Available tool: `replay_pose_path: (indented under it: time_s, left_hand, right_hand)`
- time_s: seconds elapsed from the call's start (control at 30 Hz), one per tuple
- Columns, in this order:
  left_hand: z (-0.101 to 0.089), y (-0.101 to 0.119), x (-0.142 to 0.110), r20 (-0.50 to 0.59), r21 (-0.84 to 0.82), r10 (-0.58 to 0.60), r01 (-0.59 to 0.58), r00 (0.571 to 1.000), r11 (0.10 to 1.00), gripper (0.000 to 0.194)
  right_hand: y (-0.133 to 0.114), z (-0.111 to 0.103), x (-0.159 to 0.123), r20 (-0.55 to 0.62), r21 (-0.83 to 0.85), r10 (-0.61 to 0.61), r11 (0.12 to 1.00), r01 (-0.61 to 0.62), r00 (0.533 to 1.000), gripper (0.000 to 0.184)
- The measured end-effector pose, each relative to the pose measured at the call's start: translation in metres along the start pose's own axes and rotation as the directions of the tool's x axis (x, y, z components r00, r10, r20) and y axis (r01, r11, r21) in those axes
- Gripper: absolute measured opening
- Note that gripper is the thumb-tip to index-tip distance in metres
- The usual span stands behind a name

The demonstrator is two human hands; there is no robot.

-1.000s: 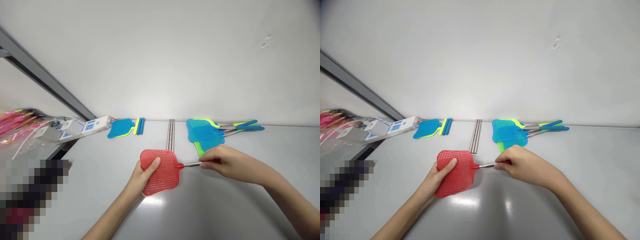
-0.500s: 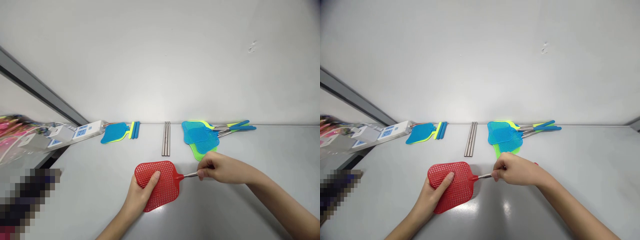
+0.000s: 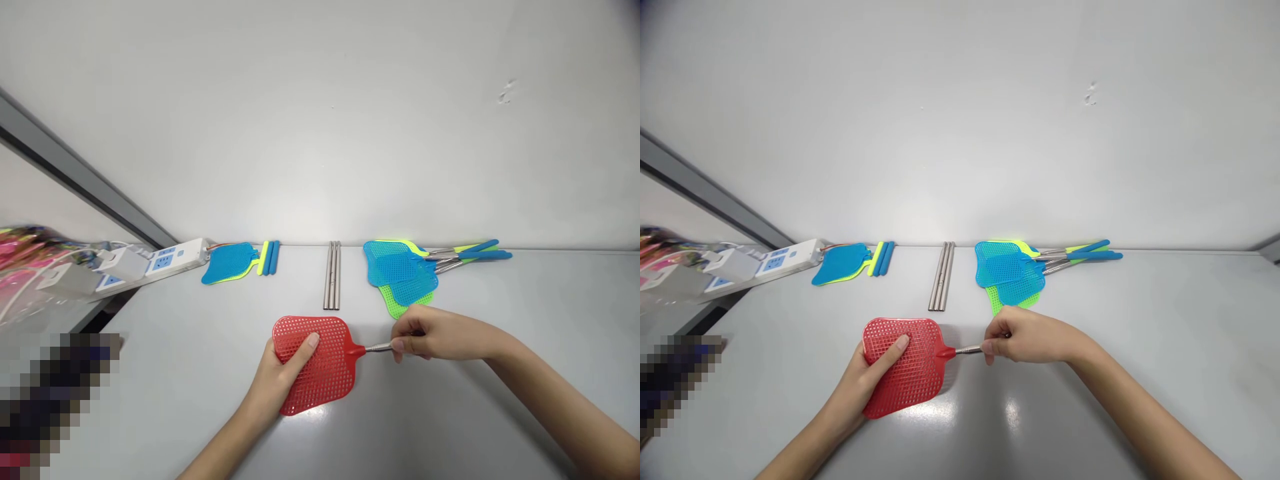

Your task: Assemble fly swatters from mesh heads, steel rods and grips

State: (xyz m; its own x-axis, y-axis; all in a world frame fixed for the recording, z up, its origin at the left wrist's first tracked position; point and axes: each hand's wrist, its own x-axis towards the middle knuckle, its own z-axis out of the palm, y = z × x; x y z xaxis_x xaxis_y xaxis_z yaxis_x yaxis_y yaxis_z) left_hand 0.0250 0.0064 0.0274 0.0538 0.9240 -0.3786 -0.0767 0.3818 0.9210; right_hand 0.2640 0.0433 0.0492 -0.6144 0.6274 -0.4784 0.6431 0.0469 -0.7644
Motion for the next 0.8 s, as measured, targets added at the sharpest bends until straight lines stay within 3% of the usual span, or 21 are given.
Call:
replay_pose_path:
  time_s: [0.47, 0.8]
  left_hand:
    - [0.005, -0.004, -0.004, 0.043, 0.058, -0.024, 0.021, 0.999, 0.998, 0.026]
    - [0.006, -0.004, -0.002, 0.071, 0.051, -0.033, 0.029, 0.997, 0.998, 0.027]
  right_hand:
    - [0.001, 0.019, 0.015, 0.164, 0.202, -0.048, 0.979, 0.014, 0.985, 0.034]
    - [0.003, 0.021, 0.017, 0.119, 0.201, -0.073, 0.979, 0.048, 0.990, 0.031]
